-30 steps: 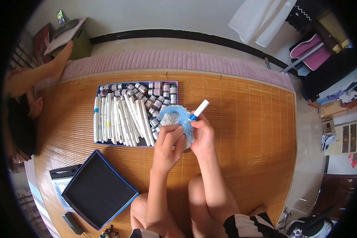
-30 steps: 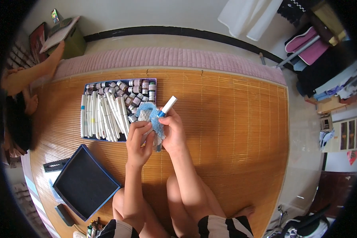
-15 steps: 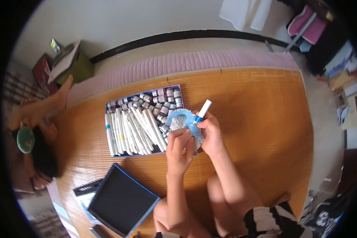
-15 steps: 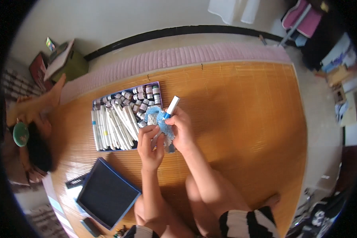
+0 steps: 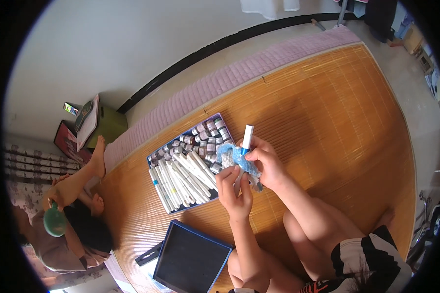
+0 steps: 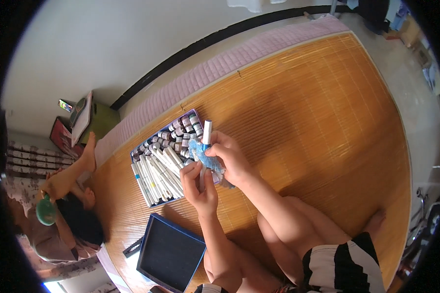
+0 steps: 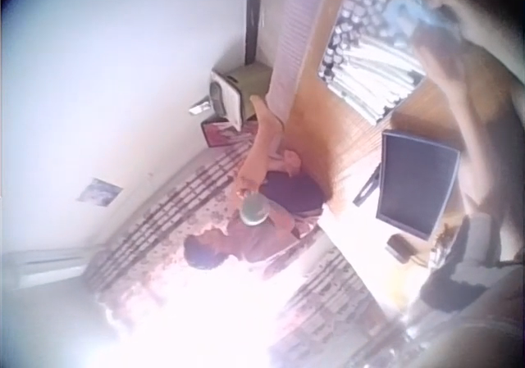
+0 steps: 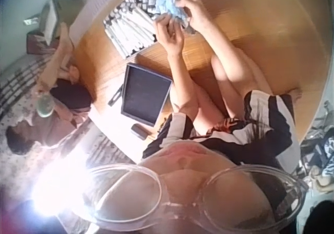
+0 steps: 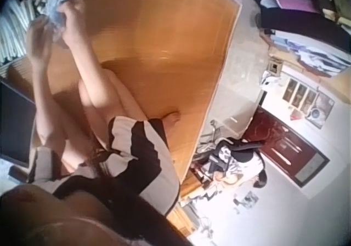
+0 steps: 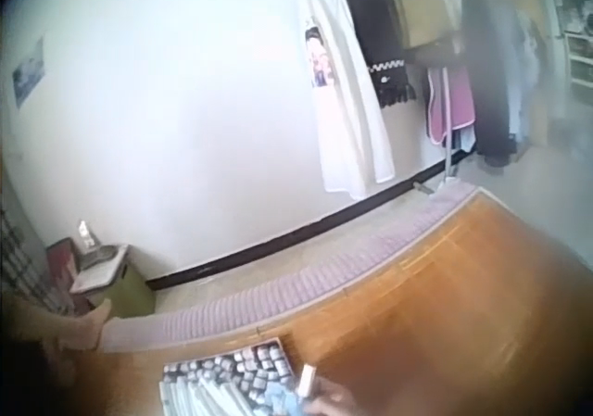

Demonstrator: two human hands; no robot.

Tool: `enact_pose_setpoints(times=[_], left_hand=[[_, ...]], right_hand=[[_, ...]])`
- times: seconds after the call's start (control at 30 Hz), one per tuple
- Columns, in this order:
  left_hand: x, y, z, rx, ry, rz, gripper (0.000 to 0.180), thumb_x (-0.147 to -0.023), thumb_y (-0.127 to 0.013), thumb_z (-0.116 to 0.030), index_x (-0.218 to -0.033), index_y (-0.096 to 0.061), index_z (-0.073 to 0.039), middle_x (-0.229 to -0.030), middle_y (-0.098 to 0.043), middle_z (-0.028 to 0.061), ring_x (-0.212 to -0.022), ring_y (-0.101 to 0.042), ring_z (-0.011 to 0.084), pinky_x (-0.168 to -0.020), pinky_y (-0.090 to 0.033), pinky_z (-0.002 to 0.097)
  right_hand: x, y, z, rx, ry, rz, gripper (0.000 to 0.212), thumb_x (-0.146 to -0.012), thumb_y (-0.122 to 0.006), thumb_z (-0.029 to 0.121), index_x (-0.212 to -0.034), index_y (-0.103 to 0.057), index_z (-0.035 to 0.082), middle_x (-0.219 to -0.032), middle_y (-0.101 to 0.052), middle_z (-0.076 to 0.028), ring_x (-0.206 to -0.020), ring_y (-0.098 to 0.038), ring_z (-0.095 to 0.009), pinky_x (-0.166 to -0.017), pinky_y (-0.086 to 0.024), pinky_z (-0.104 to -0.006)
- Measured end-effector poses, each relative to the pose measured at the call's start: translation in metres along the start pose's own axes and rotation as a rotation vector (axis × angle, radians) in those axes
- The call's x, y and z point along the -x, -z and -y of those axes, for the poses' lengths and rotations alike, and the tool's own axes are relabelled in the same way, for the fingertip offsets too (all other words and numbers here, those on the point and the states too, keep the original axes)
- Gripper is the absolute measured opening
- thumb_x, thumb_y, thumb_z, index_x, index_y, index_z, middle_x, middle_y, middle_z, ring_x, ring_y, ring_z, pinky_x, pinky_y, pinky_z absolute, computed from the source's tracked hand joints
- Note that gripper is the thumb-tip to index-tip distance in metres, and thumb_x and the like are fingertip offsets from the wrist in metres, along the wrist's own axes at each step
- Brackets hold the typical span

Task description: The person cleans markers by wiping them with a cloth, then sorts and arranges markers from a storage box onto the mat by hand.

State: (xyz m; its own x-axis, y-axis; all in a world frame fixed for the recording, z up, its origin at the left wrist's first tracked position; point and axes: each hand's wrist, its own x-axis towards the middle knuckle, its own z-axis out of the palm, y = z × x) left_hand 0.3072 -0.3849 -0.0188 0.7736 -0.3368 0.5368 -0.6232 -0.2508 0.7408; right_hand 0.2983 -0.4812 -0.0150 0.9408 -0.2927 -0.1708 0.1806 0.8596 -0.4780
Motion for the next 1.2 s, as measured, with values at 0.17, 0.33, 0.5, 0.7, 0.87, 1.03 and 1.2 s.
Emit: enact_pose_setpoints(times=[0.17,0.33,0.5,0.7,0.87,1.03,1.2], left_hand=[[0.001,-0.009,-0.004,0.045,-0.016,0.013,0.015,-0.064,-0.045,0.008,-0.078,-0.044,0.004,-0.078,-0.042,0.0111,-0.069,-0.045,0.0158,-0.058,-0.038,0.0202],[0.001,0.002,0.006,-0.011,-0.047,0.028,0.019,-0.061,-0.041,0.010,-0.078,-0.042,0.004,-0.079,-0.042,0.0115,-0.071,-0.044,0.0171,-0.060,-0.037,0.0212],[0.001,-0.002,0.003,0.010,-0.035,0.023,0.016,-0.063,-0.045,0.009,-0.079,-0.043,0.004,-0.079,-0.042,0.0114,-0.070,-0.044,0.0167,-0.059,-0.037,0.0210],[0.000,-0.002,0.001,-0.001,-0.042,0.009,0.016,-0.064,-0.047,0.008,-0.078,-0.044,0.004,-0.077,-0.043,0.0109,-0.068,-0.044,0.0157,-0.057,-0.037,0.0203],[0.001,-0.001,0.001,-0.018,-0.032,0.024,0.016,-0.063,-0.049,0.006,-0.077,-0.044,0.003,-0.077,-0.043,0.0105,-0.066,-0.044,0.0150,-0.054,-0.036,0.0190],[0.001,-0.003,0.000,-0.006,-0.025,0.012,0.015,-0.062,-0.049,0.007,-0.076,-0.044,0.003,-0.077,-0.043,0.0100,-0.066,-0.044,0.0148,-0.055,-0.036,0.0195],[-0.002,-0.006,-0.002,-0.018,-0.051,-0.014,0.015,-0.063,-0.049,0.007,-0.076,-0.044,0.003,-0.077,-0.043,0.0102,-0.066,-0.044,0.0145,-0.055,-0.036,0.0196]], right_hand=[[0.005,-0.001,0.008,-0.023,0.071,0.025,0.009,-0.062,-0.045,0.005,-0.070,-0.042,0.004,-0.066,-0.043,-0.003,-0.060,-0.041,-0.008,-0.056,-0.035,-0.0205],[-0.001,-0.004,-0.005,-0.015,0.065,0.008,0.016,-0.061,-0.047,0.012,-0.073,-0.044,0.003,-0.065,-0.044,-0.002,-0.061,-0.042,-0.009,-0.058,-0.034,-0.0196],[0.001,0.001,0.001,-0.025,0.035,0.033,0.009,-0.062,-0.044,0.004,-0.070,-0.042,0.004,-0.067,-0.044,-0.003,-0.061,-0.041,-0.008,-0.057,-0.035,-0.0197],[0.002,0.001,0.001,0.036,0.055,0.023,0.009,-0.061,-0.043,0.003,-0.070,-0.042,0.004,-0.067,-0.044,-0.002,-0.061,-0.041,-0.008,-0.057,-0.035,-0.0193],[0.002,-0.002,0.002,-0.060,0.054,0.032,0.011,-0.059,-0.044,0.001,-0.070,-0.042,0.004,-0.067,-0.044,-0.002,-0.062,-0.041,-0.007,-0.058,-0.035,-0.0191],[0.001,0.002,0.003,0.062,0.071,0.052,0.014,-0.058,-0.043,0.001,-0.071,-0.041,0.005,-0.068,-0.044,-0.002,-0.063,-0.042,-0.008,-0.059,-0.035,-0.0201],[0.004,-0.003,0.006,0.064,0.086,0.028,0.014,-0.060,-0.046,0.000,-0.072,-0.042,0.004,-0.070,-0.045,-0.003,-0.064,-0.043,-0.009,-0.060,-0.036,-0.0208]])
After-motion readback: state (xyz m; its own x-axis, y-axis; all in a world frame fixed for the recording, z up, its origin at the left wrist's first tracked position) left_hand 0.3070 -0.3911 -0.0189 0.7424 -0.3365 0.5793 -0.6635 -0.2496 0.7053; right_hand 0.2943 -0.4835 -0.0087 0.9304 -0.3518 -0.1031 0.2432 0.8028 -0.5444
